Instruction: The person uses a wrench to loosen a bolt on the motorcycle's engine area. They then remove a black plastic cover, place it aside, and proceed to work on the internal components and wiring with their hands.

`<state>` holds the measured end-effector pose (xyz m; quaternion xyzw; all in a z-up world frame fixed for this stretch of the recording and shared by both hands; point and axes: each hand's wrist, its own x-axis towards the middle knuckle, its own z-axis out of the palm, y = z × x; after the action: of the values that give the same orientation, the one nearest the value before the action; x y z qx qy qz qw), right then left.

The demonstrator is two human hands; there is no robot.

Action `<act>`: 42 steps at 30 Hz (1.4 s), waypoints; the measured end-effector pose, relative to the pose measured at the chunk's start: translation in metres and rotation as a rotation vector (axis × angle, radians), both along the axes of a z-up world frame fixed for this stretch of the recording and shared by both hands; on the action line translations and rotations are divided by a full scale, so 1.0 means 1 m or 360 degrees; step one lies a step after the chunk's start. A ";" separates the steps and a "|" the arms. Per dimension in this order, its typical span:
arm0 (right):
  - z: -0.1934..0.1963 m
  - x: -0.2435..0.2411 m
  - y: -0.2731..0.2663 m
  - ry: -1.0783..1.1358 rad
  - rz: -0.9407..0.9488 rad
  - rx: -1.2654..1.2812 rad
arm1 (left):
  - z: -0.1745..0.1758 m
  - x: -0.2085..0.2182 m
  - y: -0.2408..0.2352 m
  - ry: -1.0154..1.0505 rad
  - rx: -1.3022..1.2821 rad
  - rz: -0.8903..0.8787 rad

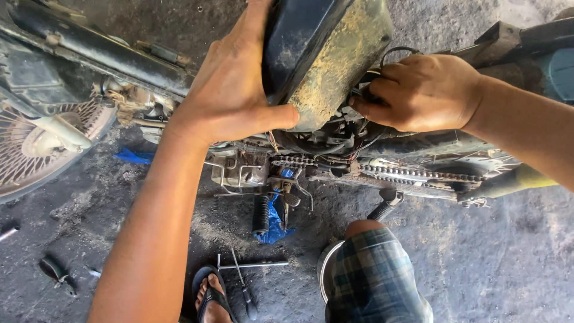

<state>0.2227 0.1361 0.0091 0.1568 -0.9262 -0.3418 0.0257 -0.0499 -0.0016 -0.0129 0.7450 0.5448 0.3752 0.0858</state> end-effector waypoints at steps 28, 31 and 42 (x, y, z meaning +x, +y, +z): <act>-0.009 -0.001 0.019 0.0082 0.0207 0.0072 | -0.015 -0.013 -0.003 0.0034 0.0180 -0.0040; -0.001 0.002 0.017 0.0119 0.0215 0.0084 | -0.011 -0.009 0.005 -0.0024 0.0059 -0.0051; -0.003 -0.001 -0.003 0.0056 0.0013 0.0186 | 0.008 0.006 -0.009 0.0173 -0.0242 0.0145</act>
<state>0.2216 0.1332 0.0058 0.1558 -0.9034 -0.3980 0.0340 -0.0444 -0.0110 -0.0052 0.7301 0.6088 0.2954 0.0952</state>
